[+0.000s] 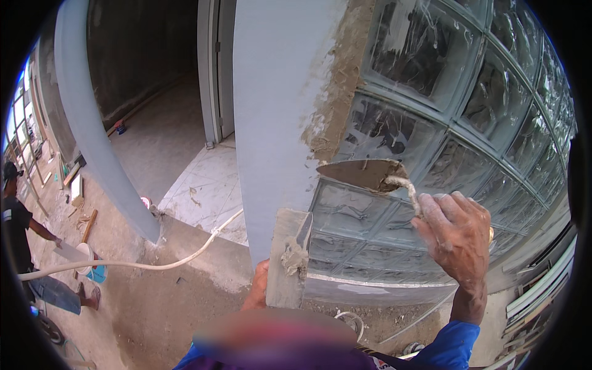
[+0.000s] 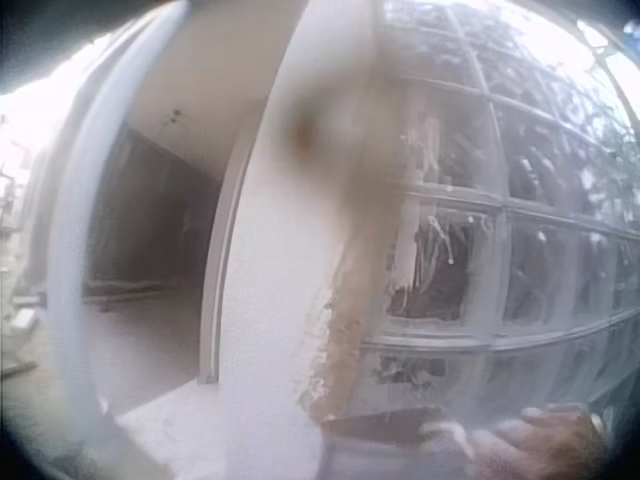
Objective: The person uses a trowel to apply and smooth plaster onto the edge of a pillar and a wall section next to glass blocks, repeatedly taking plaster from a hand board.
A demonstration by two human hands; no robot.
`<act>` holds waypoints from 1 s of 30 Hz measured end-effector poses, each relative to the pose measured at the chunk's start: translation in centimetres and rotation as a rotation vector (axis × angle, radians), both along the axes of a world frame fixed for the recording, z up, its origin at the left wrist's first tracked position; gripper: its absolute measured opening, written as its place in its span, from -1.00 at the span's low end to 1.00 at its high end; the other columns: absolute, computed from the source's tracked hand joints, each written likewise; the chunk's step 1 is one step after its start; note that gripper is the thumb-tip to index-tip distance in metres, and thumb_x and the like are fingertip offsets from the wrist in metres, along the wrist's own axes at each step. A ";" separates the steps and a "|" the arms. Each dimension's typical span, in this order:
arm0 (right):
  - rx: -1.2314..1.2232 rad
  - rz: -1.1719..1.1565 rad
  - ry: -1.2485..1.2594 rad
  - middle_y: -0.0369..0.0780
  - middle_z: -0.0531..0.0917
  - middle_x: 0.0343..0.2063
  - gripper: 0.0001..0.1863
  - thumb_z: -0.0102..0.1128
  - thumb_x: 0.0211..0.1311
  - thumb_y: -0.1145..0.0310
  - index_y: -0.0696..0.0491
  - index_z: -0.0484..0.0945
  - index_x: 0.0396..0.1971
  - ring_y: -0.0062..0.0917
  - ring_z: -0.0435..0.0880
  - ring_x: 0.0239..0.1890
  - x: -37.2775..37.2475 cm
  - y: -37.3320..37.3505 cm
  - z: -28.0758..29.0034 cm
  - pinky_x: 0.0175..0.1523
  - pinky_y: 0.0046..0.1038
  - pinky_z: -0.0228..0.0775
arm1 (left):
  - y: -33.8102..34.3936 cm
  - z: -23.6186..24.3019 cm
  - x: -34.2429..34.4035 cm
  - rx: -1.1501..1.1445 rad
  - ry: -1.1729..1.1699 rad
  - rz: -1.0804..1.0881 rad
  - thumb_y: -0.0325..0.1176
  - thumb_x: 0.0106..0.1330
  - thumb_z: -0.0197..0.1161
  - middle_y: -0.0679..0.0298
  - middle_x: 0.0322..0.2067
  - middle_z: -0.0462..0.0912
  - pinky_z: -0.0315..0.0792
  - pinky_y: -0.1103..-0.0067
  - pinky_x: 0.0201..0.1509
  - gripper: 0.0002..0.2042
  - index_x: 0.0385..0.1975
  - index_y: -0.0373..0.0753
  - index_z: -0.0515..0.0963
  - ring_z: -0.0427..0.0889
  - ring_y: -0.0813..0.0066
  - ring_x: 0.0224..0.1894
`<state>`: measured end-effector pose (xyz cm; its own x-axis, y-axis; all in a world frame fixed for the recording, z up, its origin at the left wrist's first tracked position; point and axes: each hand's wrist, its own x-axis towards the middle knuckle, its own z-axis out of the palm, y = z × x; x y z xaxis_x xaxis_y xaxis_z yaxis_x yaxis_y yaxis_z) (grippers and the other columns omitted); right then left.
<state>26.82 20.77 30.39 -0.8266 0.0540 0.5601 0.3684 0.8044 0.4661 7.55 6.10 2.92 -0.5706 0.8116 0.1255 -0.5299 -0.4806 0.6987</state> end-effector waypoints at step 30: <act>0.203 0.024 0.225 -0.19 0.62 -0.52 -0.74 0.23 0.12 0.33 0.12 0.59 -0.21 -0.48 0.58 -0.54 -3.1 5.3 11.2 -0.39 -0.42 0.44 | 1.6 -2.8 0.0 -0.010 -0.103 -0.065 -0.26 0.25 0.11 0.22 -0.35 0.63 0.54 0.62 -0.35 -0.67 -0.13 -0.39 0.51 0.63 0.55 -0.42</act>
